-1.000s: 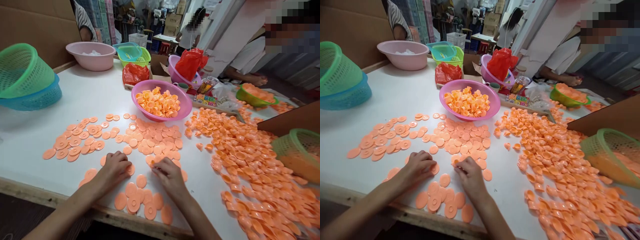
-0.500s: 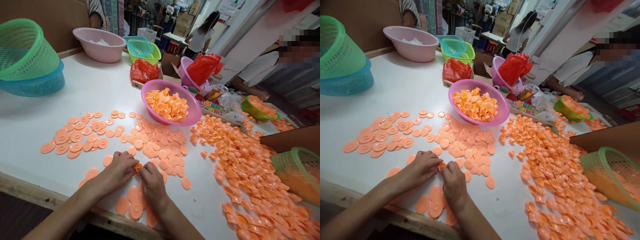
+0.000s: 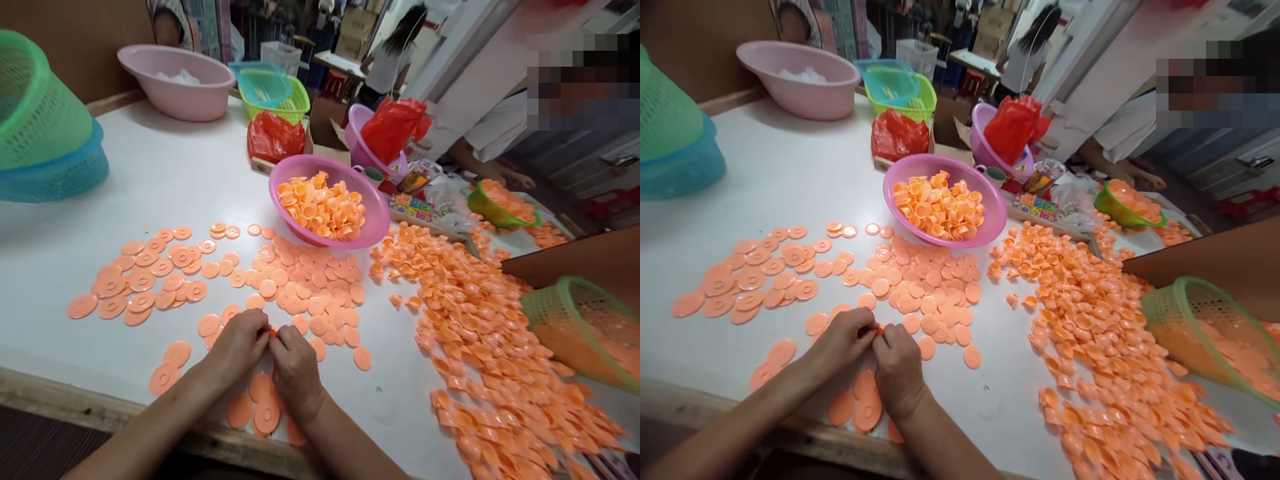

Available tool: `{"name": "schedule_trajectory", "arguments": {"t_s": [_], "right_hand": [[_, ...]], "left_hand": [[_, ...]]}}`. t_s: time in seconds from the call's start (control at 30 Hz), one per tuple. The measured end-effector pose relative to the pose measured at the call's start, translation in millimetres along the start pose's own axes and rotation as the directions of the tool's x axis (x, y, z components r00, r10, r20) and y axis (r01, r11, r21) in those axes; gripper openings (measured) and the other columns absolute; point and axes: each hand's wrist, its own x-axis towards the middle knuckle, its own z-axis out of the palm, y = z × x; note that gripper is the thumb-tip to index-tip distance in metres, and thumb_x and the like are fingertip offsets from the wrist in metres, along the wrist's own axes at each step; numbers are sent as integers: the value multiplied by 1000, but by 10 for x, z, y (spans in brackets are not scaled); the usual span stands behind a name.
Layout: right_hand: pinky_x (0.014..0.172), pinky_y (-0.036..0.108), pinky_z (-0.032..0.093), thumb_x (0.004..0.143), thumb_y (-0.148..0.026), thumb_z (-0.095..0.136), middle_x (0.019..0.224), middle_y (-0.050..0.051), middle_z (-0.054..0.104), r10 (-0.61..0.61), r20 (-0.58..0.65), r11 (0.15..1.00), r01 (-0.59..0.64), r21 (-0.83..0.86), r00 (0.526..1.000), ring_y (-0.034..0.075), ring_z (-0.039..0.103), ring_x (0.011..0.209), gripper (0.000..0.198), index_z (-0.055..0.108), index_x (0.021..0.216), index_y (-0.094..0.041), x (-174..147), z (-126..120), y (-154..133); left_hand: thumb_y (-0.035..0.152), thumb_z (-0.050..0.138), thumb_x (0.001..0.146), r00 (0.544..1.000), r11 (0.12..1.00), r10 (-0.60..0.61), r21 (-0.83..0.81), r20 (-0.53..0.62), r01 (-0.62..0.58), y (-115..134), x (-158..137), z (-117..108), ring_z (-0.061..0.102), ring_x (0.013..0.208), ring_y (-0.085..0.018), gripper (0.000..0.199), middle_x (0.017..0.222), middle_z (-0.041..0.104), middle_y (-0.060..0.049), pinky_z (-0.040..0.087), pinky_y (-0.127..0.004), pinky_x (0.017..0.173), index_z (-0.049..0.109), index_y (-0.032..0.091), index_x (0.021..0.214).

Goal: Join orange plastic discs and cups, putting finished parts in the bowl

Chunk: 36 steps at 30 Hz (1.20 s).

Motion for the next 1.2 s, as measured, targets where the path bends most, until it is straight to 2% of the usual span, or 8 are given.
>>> {"name": "schedule_trajectory", "arguments": {"t_s": [0.13, 0.23, 0.33, 0.43, 0.77, 0.97, 1.1, 1.2], "right_hand": [[59, 29, 35, 95, -12, 42, 68, 2, 52, 31, -56, 996, -26, 86, 998, 17, 47, 64, 30, 65, 77, -21, 194, -240, 154], [66, 28, 42, 94, -15, 47, 75, 3, 56, 190, -228, 977, -161, 142, 955, 17, 53, 72, 24, 67, 82, -22, 670, -530, 544], [72, 31, 44, 89, -21, 56, 81, 6, 61, 343, -309, 938, -337, 74, 887, 20, 56, 78, 14, 66, 79, -20, 1271, -768, 1077], [75, 34, 46, 85, -15, 56, 82, 8, 63, 401, -289, 912, -410, 35, 869, 22, 58, 79, 11, 67, 85, -17, 1608, -837, 1425], [88, 36, 45, 94, -13, 45, 108, 14, 62, 121, -278, 984, -153, -95, 953, 25, 56, 102, 26, 63, 111, -16, 999, -403, 1008], [80, 40, 40, 86, -14, 63, 94, 12, 69, 267, 6, 951, -262, -167, 964, 28, 53, 93, 20, 67, 106, -16, 998, -210, 1161], [83, 38, 40, 89, -14, 60, 89, 8, 70, 257, -48, 963, -260, -78, 965, 25, 55, 93, 12, 70, 93, -19, 967, -212, 1148], [81, 33, 44, 90, -13, 57, 86, 4, 70, 243, -75, 959, -228, 170, 967, 21, 59, 87, 16, 70, 88, -22, 839, -222, 863]], "left_hand": [[22, 50, 85, 996, 999, 22, -29, -86, -24, -85, 43, -229, 62, 72, -16, 21, 75, 70, -2, 46, -27, 67, 69, 20, 77], [32, 48, 89, 977, 999, -18, 34, -212, 25, -212, 2, -357, 64, 85, -21, 26, 91, 72, -4, 49, -33, 76, 72, 22, 91], [30, 54, 85, 977, 982, 39, 190, -209, 1, -306, -61, -330, 62, 89, -24, 22, 95, 70, -5, 49, -38, 79, 73, 23, 92], [28, 54, 85, 976, 966, 123, 248, -180, -75, -346, -135, -219, 61, 92, -24, 20, 98, 68, -6, 50, -38, 80, 73, 24, 91], [32, 52, 89, 969, 964, 137, 253, -205, -83, -371, -387, -230, 64, 91, -23, 22, 100, 71, -5, 53, -33, 75, 73, 27, 88], [30, 54, 89, 959, 953, 208, 259, -192, -155, -373, -431, -159, 64, 96, -23, 20, 105, 72, -6, 52, -37, 81, 73, 27, 95], [33, 50, 92, 952, 969, 119, 243, -283, -49, -375, -467, -195, 63, 98, -23, 24, 105, 71, -6, 52, -36, 81, 72, 26, 100], [38, 51, 90, 951, 963, 87, 268, -297, -5, -389, -472, -247, 63, 97, -23, 25, 102, 71, -5, 51, -37, 81, 72, 26, 99]]}}
